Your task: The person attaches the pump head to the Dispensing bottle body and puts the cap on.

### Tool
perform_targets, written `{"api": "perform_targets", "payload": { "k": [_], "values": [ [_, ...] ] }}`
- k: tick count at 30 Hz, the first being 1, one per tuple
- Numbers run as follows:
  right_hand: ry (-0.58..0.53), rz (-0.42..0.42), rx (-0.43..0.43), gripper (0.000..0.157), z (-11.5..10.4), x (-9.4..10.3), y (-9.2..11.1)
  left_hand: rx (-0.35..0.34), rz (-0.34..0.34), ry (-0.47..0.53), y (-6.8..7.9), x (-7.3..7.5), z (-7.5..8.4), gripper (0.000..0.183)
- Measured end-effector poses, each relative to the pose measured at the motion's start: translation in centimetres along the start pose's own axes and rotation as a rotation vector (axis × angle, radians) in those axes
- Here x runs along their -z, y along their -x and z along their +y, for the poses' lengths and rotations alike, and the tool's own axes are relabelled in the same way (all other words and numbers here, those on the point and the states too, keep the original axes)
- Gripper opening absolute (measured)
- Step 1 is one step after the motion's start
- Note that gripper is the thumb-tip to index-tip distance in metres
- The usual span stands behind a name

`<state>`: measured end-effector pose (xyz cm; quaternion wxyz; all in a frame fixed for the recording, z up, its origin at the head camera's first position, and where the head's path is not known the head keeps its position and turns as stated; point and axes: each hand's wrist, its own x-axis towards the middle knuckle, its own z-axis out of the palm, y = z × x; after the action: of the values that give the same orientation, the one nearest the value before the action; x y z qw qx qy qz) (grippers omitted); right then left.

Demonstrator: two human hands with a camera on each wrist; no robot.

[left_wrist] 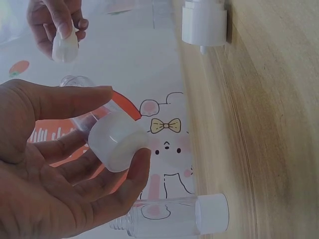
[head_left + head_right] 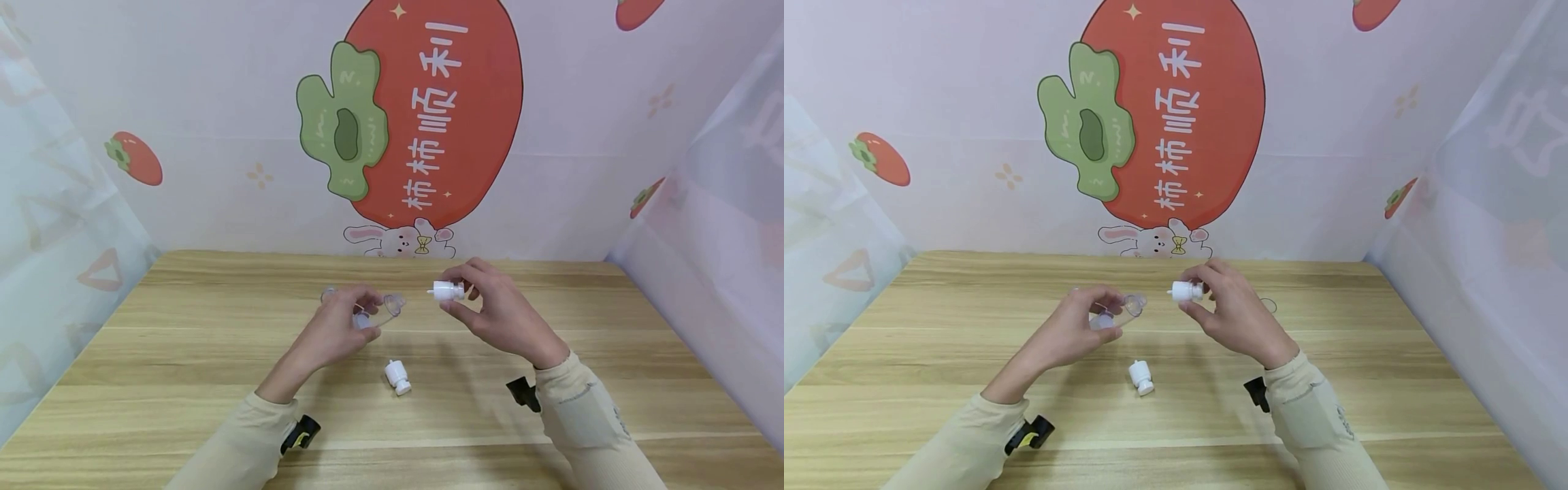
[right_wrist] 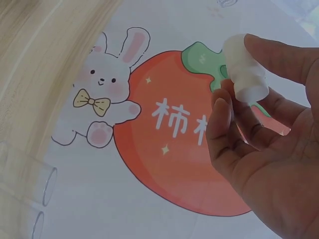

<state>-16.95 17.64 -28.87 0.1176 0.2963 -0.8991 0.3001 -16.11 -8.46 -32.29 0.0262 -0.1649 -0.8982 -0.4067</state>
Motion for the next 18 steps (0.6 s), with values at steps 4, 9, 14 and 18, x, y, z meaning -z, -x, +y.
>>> {"api": "perform_targets", "payload": {
  "k": [4, 9, 14, 18],
  "values": [
    [-0.014, 0.007, 0.008, 0.034, 0.0, -0.04, 0.05, 0.002, -0.003, -0.001, 0.02, -0.01, -0.01, 0.036],
    [-0.022, 0.015, 0.029, 0.035, 0.05, -0.16, 0.07, -0.003, -0.01, -0.002, 0.01, 0.01, -0.02, 0.037],
    [-0.026, 0.019, 0.042, 0.036, 0.11, -0.27, 0.03, 0.002, -0.01, -0.012, 0.01, 0.02, 0.05, 0.037],
    [-0.028, 0.016, 0.046, 0.036, 0.06, -0.3, -0.01, 0.001, -0.006, -0.017, 0.03, 0.03, 0.1, 0.036]
  ]
}}
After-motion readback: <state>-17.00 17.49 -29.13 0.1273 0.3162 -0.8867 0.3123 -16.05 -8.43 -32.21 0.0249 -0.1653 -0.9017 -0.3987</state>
